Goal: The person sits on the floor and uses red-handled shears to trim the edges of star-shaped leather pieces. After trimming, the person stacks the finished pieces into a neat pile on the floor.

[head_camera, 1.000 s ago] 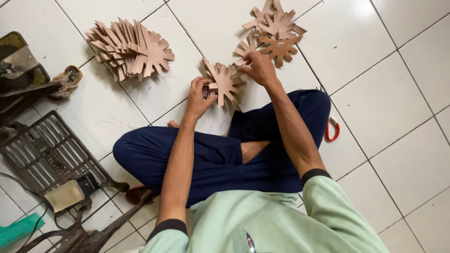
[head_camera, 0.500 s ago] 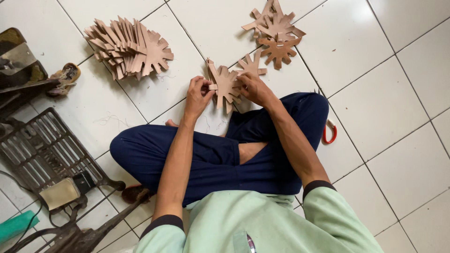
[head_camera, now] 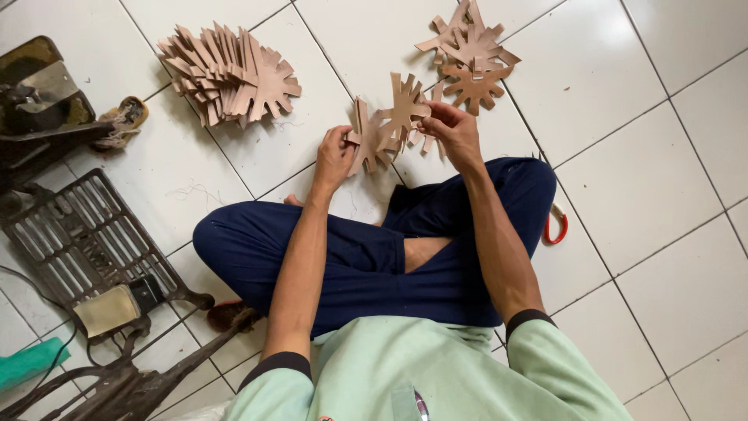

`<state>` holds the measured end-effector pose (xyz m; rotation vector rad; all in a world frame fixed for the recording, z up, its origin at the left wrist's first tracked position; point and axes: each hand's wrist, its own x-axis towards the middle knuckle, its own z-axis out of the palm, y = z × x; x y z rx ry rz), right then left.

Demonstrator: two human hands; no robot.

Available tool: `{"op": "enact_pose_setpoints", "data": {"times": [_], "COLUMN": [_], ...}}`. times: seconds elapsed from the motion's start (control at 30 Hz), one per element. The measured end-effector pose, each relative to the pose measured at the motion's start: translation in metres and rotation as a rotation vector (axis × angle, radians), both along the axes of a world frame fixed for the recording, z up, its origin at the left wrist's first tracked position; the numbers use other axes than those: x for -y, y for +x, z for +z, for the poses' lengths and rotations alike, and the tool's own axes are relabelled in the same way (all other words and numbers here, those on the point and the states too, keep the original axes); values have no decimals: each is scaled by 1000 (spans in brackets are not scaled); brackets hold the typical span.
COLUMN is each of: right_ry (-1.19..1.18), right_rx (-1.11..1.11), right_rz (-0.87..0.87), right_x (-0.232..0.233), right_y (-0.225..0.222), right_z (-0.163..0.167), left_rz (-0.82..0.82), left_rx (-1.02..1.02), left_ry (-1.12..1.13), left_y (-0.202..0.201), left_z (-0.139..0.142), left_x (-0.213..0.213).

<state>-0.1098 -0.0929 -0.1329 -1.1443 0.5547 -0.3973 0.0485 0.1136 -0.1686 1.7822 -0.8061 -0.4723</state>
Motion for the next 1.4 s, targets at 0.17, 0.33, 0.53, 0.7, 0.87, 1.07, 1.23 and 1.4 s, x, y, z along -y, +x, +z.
{"op": "enact_pose_setpoints", "data": {"times": [0.17, 0.33, 0.53, 0.7, 0.87, 1.07, 1.23, 1.4], "right_ry": [225, -520, -1042, -1074, -1098, -1077, -1107, -893], "right_rx": [83, -269, -348, -333, -341, -309, -226, -333], "right_rz": [-125, 116, 94, 145, 144, 202, 199, 24], "right_x": [-20, -51, -61, -58, -57, -59, -54, -35], "right_y": [12, 13, 11, 12, 12, 14, 14, 12], "right_z": [-16, -29, -32, -36, -36, -30, -29, -26], "left_rz": [6, -20, -104, -114, -186, -103, -142, -191], "left_rx": [-3, -105, -58, 0, 64, 2, 66, 59], "left_ry": [34, 37, 16, 16, 27, 82, 144, 51], "left_y": [0, 0, 2, 5, 9, 9, 15, 16], "left_z": [-3, -1, 2, -1, 1, 7, 6, 2], "left_x": [-1, -1, -6, -6, -9, -7, -7, -12]}}
